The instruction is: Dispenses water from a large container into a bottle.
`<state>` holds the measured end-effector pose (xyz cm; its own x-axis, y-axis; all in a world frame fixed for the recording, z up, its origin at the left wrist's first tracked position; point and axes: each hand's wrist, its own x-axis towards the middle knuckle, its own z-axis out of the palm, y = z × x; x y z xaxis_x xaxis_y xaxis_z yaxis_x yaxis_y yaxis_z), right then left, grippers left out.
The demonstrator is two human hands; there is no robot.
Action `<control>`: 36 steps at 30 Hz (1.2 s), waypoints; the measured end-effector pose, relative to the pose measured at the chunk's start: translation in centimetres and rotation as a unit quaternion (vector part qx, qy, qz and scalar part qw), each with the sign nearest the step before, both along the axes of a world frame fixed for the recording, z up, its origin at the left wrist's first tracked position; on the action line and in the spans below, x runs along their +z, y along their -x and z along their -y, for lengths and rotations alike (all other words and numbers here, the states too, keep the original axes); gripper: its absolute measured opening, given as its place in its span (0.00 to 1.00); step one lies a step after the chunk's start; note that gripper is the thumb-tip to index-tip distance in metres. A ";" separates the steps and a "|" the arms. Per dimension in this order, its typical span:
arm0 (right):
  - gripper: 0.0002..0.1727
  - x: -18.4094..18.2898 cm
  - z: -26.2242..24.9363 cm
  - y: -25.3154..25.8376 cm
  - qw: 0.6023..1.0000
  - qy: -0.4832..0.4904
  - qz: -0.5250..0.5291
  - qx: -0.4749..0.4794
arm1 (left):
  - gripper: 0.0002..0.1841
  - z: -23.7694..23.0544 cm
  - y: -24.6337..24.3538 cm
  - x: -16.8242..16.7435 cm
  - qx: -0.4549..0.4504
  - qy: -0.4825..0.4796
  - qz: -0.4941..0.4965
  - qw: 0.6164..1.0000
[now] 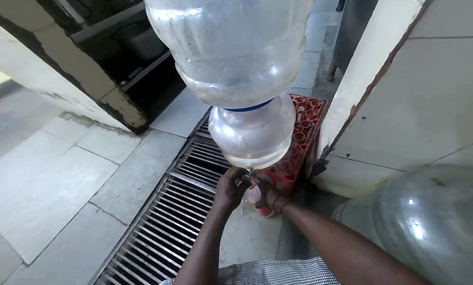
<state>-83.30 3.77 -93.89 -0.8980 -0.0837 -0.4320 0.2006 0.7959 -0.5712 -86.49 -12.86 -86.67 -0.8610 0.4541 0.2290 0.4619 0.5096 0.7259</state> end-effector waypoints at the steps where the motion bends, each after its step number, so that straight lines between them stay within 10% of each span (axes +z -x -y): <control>1: 0.58 0.2 0.0 0.0 1.000 0.002 -0.001 0.000 | 0.10 0.0 0.0 0.0 0.001 0.002 0.001 1.000; 36: 0.59 -0.1 0.1 0.2 1.000 -0.002 0.001 -0.005 | 0.11 0.1 0.1 -0.3 -0.011 -0.012 -0.012 1.000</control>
<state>-83.48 3.63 -94.00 -0.8979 -0.0732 -0.4340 0.2096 0.7959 -0.5680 -86.60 -13.00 -86.94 -0.8454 0.4668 0.2596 0.4895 0.4826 0.7263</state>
